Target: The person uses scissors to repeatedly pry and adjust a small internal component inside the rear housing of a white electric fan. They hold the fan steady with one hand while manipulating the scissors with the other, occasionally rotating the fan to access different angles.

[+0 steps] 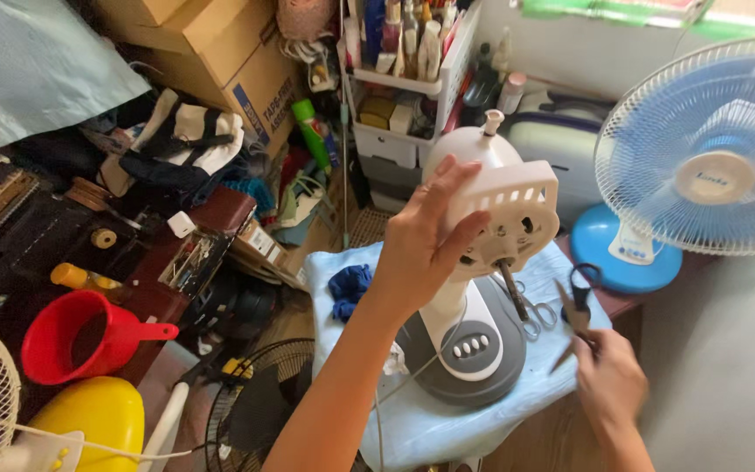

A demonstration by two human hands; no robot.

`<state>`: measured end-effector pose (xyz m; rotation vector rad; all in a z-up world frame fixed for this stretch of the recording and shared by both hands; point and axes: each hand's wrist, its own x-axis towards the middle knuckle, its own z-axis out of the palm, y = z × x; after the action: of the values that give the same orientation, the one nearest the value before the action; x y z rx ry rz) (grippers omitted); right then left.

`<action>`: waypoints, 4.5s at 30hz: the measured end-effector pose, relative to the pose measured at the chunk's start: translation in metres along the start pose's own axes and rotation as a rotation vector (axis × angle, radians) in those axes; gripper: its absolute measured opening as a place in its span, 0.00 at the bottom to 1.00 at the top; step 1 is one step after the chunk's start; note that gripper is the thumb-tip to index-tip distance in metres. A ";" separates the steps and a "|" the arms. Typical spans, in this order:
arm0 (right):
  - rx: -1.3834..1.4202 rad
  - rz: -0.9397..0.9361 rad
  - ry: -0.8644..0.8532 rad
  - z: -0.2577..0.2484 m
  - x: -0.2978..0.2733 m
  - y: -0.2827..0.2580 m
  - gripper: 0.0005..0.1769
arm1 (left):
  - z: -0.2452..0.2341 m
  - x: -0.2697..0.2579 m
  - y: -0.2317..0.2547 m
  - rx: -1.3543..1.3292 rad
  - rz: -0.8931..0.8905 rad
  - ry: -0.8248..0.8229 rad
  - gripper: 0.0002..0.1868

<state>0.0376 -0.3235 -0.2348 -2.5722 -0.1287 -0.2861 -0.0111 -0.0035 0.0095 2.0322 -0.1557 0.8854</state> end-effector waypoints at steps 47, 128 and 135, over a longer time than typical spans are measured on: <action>0.283 -0.064 -0.425 -0.237 -0.078 -0.210 0.50 | 0.013 0.005 -0.014 0.035 0.114 0.064 0.26; 0.169 0.147 -0.621 -0.241 0.025 -0.157 0.29 | 0.011 0.006 -0.011 0.035 0.105 0.043 0.27; 0.826 0.062 -0.872 -0.243 -0.010 -0.065 0.25 | -0.008 -0.047 0.003 -0.202 0.162 0.182 0.32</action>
<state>-0.0246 -0.3977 -0.0021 -1.7006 -0.3839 0.7736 -0.0517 -0.0087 -0.0162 1.7606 -0.2994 1.1049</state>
